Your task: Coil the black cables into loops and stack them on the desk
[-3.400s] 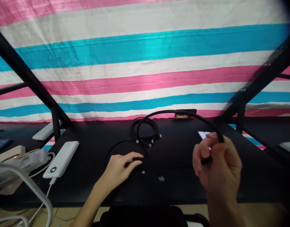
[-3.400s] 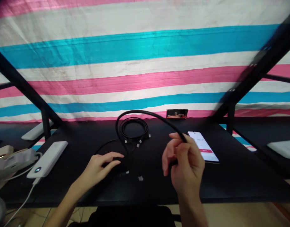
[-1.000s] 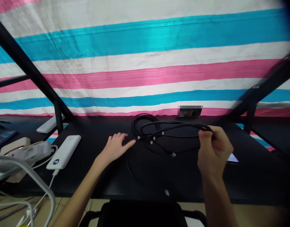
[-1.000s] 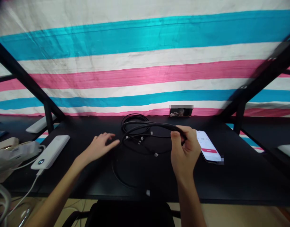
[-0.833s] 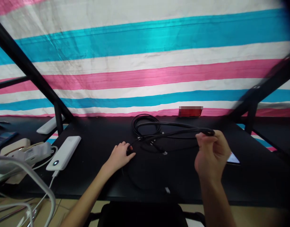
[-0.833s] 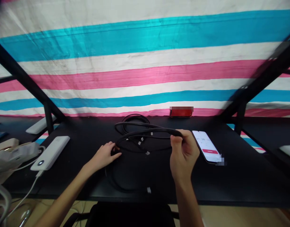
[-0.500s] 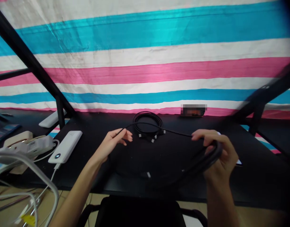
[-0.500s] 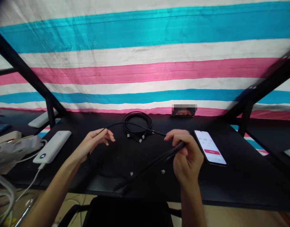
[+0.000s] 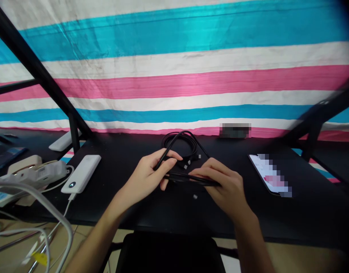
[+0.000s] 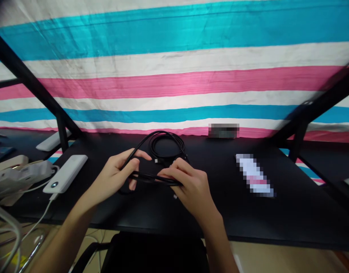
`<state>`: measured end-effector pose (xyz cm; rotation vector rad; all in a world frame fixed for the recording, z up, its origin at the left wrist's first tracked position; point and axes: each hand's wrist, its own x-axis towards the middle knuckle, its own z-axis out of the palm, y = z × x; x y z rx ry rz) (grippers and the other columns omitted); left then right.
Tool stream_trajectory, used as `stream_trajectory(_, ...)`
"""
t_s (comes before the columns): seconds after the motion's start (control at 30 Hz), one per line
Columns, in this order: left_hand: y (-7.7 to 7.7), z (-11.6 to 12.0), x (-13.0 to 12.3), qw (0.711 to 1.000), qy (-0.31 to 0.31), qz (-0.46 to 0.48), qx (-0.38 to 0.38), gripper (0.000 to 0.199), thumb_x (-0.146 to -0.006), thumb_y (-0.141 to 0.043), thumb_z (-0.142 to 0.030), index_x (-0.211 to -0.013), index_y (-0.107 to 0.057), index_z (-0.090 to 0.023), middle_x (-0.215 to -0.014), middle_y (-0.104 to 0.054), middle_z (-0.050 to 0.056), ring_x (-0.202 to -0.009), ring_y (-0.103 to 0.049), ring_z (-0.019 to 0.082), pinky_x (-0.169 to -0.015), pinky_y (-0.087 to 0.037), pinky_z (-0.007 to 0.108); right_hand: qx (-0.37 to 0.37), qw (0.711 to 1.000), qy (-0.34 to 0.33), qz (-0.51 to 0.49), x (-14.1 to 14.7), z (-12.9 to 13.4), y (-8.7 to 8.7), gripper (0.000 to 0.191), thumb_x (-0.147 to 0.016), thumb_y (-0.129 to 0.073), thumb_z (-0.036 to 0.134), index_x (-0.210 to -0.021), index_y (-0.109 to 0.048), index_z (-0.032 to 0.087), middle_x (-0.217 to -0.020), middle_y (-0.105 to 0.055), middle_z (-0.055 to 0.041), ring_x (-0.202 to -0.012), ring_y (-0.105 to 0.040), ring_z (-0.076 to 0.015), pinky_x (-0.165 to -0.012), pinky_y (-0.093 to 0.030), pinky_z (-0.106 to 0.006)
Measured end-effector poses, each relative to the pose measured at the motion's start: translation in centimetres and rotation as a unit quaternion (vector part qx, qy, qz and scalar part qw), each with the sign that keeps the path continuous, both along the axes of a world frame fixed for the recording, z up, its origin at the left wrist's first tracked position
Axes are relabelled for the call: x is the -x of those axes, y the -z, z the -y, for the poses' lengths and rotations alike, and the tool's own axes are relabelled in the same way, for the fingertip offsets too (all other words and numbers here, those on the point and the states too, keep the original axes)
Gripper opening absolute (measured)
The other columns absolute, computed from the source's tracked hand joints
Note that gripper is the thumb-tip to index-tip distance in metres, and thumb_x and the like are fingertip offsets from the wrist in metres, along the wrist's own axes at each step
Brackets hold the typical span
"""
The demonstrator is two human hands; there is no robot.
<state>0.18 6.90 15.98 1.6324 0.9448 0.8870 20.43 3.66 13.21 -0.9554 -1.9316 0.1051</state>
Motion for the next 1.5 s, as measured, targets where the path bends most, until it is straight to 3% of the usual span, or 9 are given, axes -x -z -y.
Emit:
stream_trajectory(0.3, -0.3, -1.6, 1.6, 0.977, -0.147, 0.009, -0.156, 0.033, -0.093, -0.045, -0.040, -0.075, -0.061, -0.017, -0.072, -0.066, 0.002, -0.075, -0.063, 0.015, -0.070, -0.048, 0.023, 0.077, 0.996, -0.034, -0.027, 0.1, 1.1, 0.1, 0.023, -0.071, -0.077, 0.029, -0.060, -0.060, 0.020, -0.047, -0.054, 0.0061, -0.042, -0.043, -0.0073, -0.047, -0.033, -0.023)
stream_trajectory(0.5, 1.5, -4.3, 3.8, 0.932, -0.273, -0.106, -0.212, 0.027, -0.087, -0.054, -0.041, -0.080, -0.067, -0.019, -0.050, -0.052, -0.004, -0.048, -0.048, 0.010, -0.051, -0.037, 0.022, 0.170, 0.975, -0.143, -0.022, -1.8, 1.3, 0.0, 0.040, -0.068, -0.075, 0.050, -0.056, -0.051, 0.020, -0.051, -0.049, 0.0047, -0.054, -0.044, -0.0122, -0.057, -0.035, -0.029)
stream_trajectory(0.6, 2.9, -5.2, 4.9, 0.925, -0.289, -0.160, -0.187, 0.027, -0.081, -0.061, -0.046, -0.080, -0.067, -0.019, -0.043, -0.044, -0.007, -0.040, -0.038, 0.009, -0.046, -0.029, 0.023, 0.148, 0.973, -0.082, -0.159, -3.2, 0.4, 1.0, 0.050, -0.077, -0.061, 0.062, -0.053, -0.048, 0.020, -0.050, -0.043, 0.0026, -0.052, -0.042, -0.0134, -0.049, -0.032, -0.029)
stream_trajectory(0.73, 4.4, -5.5, 5.9, 0.959, -0.203, -0.182, -0.077, 0.037, -0.072, -0.067, -0.055, -0.074, -0.065, -0.017, -0.038, -0.037, -0.008, -0.036, -0.032, 0.007, -0.041, -0.020, 0.022, 0.056, 0.886, 0.110, -0.447, -5.0, -1.5, 1.1, 0.061, -0.073, -0.058, 0.071, -0.046, -0.036, 0.021, -0.039, -0.030, 0.0067, -0.034, -0.027, -0.0075, -0.034, -0.024, -0.024)
stream_trajectory(0.9, 5.4, -5.1, 7.8, 0.971, -0.103, -0.209, 0.052, 0.039, -0.069, -0.070, -0.053, -0.081, -0.067, -0.017, -0.042, -0.039, -0.008, -0.036, -0.028, 0.005, -0.040, -0.015, 0.020, 0.093, 0.810, 0.146, -0.561, -8.0, -2.0, -0.7, 0.066, -0.082, -0.053, 0.063, -0.040, -0.023, 0.022, -0.035, -0.015, 0.0071, -0.029, -0.014, -0.0045, -0.029, -0.007, -0.025)
stream_trajectory(1.1, 5.3, -4.4, 10.5, 0.978, -0.099, 0.082, 0.165, 0.041, -0.072, -0.072, -0.039, -0.109, -0.064, -0.024, -0.052, -0.044, -0.007, -0.040, -0.029, 0.004, -0.039, -0.022, 0.018, 0.048, 0.729, 0.254, -0.634, -8.9, -1.2, -1.5, 0.056, -0.086, -0.054, 0.055, -0.045, -0.036, 0.021, -0.040, -0.021, 0.0072, -0.033, -0.015, -0.0037, -0.031, -0.006, -0.027)
stream_trajectory(1.2, 4.3, -3.9, 9.6, 0.965, -0.091, 0.203, 0.137, 0.037, -0.066, -0.077, -0.033, -0.102, -0.070, -0.026, -0.079, -0.064, 0.003, -0.050, -0.047, 0.007, -0.049, -0.041, 0.022, 0.040, 0.754, 0.261, -0.602, -7.5, -1.8, -1.1, 0.050, -0.083, -0.062, 0.050, -0.047, -0.043, 0.021, -0.041, -0.026, 0.0072, -0.034, -0.019, -0.0042, -0.033, -0.008, -0.027)
stream_trajectory(1.3, 2.2, -3.1, 7.2, 0.966, -0.027, 0.231, 0.111, 0.038, -0.068, -0.075, -0.039, -0.105, -0.072, -0.029, -0.097, -0.069, 0.006, -0.060, -0.060, 0.012, -0.059, -0.050, 0.026, 0.049, 0.823, 0.228, -0.518, -5.5, -2.5, -0.3, 0.042, -0.082, -0.064, 0.049, -0.054, -0.053, 0.019, -0.044, -0.030, 0.0070, -0.037, -0.022, -0.0055, -0.035, -0.012, -0.026)
stream_trajectory(1.5, -1.6, -1.6, 2.0, 0.987, 0.079, 0.139, 0.020, 0.050, -0.086, -0.057, -0.041, -0.135, -0.052, -0.032, -0.142, -0.050, 0.006, -0.112, -0.061, 0.026, -0.095, -0.048, 0.036, 0.204, 0.896, 0.105, -0.381, -2.8, -2.6, 0.6, 0.043, -0.084, -0.059, 0.055, -0.066, -0.063, 0.016, -0.049, -0.028, 0.0071, -0.040, -0.025, -0.0055, -0.037, -0.016, -0.021)
